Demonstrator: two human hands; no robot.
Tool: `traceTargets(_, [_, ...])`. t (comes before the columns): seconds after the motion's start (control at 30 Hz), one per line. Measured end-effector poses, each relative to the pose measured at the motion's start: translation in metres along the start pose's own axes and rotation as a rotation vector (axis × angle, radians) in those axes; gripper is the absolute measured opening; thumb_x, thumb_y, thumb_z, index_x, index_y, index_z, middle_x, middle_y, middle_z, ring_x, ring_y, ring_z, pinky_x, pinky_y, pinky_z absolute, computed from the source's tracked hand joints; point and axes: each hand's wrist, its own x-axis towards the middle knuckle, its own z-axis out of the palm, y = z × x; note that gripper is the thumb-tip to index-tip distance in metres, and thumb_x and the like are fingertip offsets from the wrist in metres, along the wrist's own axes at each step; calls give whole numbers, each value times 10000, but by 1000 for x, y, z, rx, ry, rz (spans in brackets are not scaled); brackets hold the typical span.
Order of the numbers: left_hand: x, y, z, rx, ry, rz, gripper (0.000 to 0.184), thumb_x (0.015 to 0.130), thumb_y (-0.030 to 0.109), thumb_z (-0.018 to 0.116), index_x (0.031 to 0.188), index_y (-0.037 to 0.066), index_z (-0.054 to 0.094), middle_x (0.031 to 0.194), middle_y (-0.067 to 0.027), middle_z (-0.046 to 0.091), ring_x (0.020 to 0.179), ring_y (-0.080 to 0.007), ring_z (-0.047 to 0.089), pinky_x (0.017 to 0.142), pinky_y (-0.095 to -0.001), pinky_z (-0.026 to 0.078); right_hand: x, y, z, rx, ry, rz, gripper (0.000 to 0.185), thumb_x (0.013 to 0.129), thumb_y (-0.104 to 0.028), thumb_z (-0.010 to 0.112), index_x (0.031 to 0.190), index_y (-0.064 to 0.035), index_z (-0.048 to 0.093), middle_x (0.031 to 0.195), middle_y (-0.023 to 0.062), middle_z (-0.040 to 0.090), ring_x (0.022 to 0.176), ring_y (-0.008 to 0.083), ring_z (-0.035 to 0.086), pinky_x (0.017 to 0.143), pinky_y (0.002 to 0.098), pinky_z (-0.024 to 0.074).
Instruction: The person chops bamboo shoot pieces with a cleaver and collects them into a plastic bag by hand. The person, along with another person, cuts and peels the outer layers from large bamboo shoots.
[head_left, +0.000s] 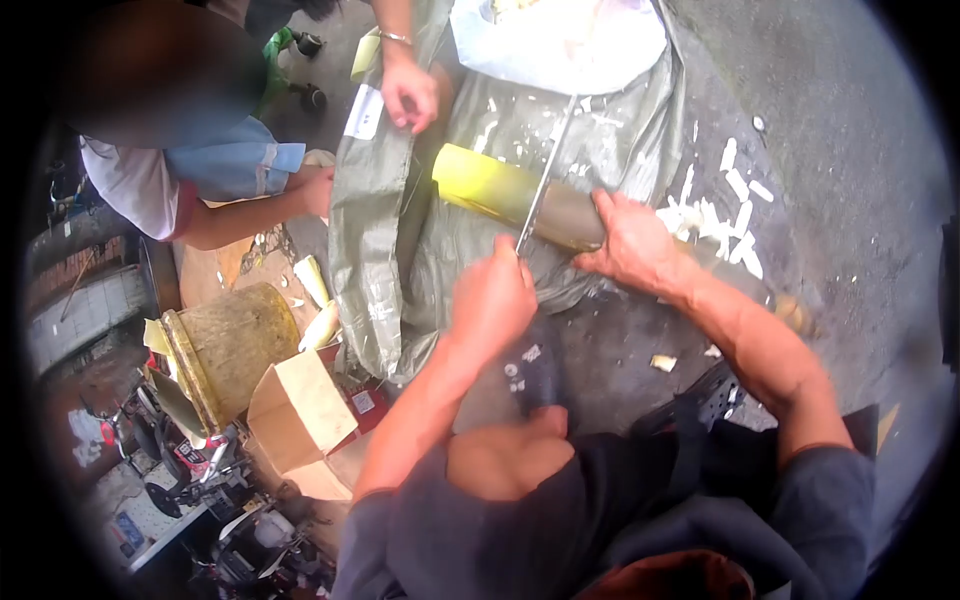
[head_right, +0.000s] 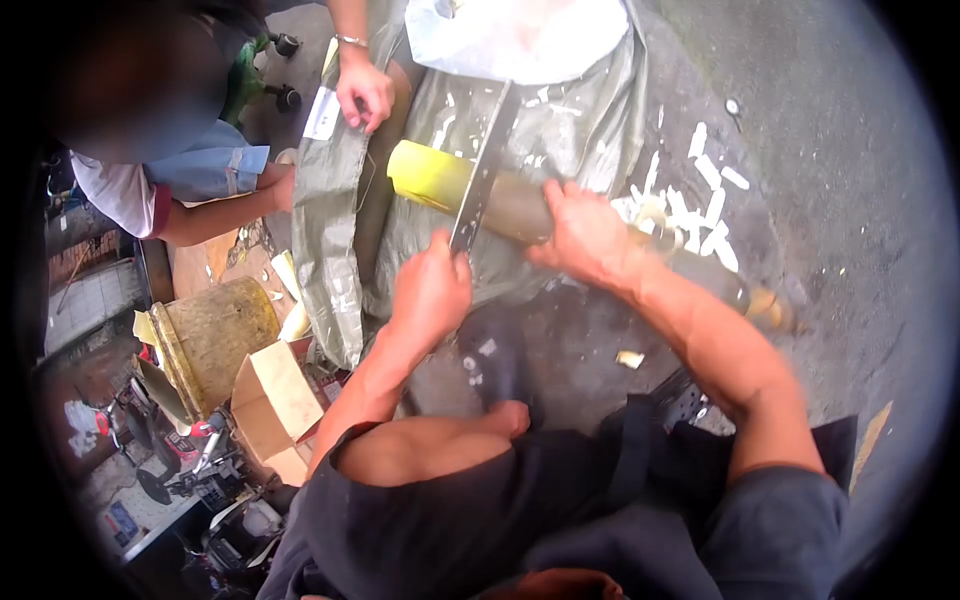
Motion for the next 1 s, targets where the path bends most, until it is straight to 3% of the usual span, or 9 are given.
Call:
traceTargets(0.13, [-11, -10, 2, -23, 29, 40, 299, 937, 153, 559, 1141, -63, 536, 699, -287, 658, 690, -513, 657, 685, -621, 509, -15, -5, 21, -47, 166, 11, 951, 649, -377, 906, 1380, 18, 443, 1096, 205, 586, 1022, 397, 615, 879, 485, 508])
traceTargets(0.23, [-48, -21, -13, 61, -140, -113, 253, 943, 152, 592, 1098, -39, 536, 780, -311, 664, 779, -525, 647, 738, -611, 491, -20, -6, 25, -42, 154, -11, 969, 648, -368, 914, 1398, 9, 431, 1114, 180, 571, 1058, 363, 594, 907, 452, 483])
traceTargets(0.33, [-62, -27, -22, 29, -166, -143, 243, 941, 152, 592, 1093, -32, 547, 792, -310, 666, 796, -525, 647, 754, -608, 492, -24, -10, 30, -124, 140, -70, 964, 646, -353, 916, 1397, 11, 432, 1118, 177, 568, 1051, 355, 591, 909, 452, 478])
traceTargets(0.37, [-56, -39, -10, 65, -98, -25, 281, 940, 164, 570, 1115, -53, 536, 710, -304, 657, 693, -508, 661, 687, -615, 516, -24, -11, 29, -144, 111, -81, 967, 645, -348, 915, 1399, 13, 430, 1129, 176, 565, 1055, 352, 588, 915, 446, 471])
traceTargets(0.57, [9, 3, -5, -20, 35, 29, 255, 951, 165, 584, 1082, -51, 552, 749, -298, 667, 736, -508, 662, 704, -601, 515, -30, -20, 29, -144, 118, -54, 963, 652, -346, 912, 1415, -9, 430, 1178, 169, 556, 1130, 346, 555, 929, 464, 443])
traceTargets(0.7, [-33, -17, 5, -53, 53, -15, 260, 947, 168, 602, 1115, -25, 556, 783, -309, 669, 765, -530, 643, 708, -606, 498, -37, -30, 20, -162, -17, 43, 929, 673, -444, 865, 1399, -24, 465, 1246, 189, 570, 1176, 357, 548, 953, 516, 413])
traceTargets(0.8, [-71, -34, 12, -18, -56, -63, 299, 942, 162, 601, 1138, -55, 537, 726, -296, 664, 698, -512, 656, 675, -603, 513, -29, -22, 9, -117, -261, 16, 887, 680, -494, 838, 1347, -19, 498, 1225, 215, 596, 1194, 373, 557, 980, 525, 414])
traceTargets(0.93, [-107, -44, 27, -17, -45, -158, 288, 945, 179, 596, 1135, -29, 535, 738, -298, 666, 704, -518, 650, 674, -612, 502, -18, -16, 5, -22, -388, 45, 874, 663, -489, 845, 1312, -11, 507, 1181, 231, 605, 1202, 398, 563, 984, 510, 457])
traceTargets(1.0, [-113, -38, 28, 21, -76, -262, 270, 950, 211, 600, 1109, 0, 543, 771, -301, 669, 760, -529, 641, 697, -612, 489, -28, -16, 16, -53, -237, -25, 860, 671, -460, 845, 1305, 11, 506, 1194, 227, 597, 1180, 398, 570, 983, 501, 454])
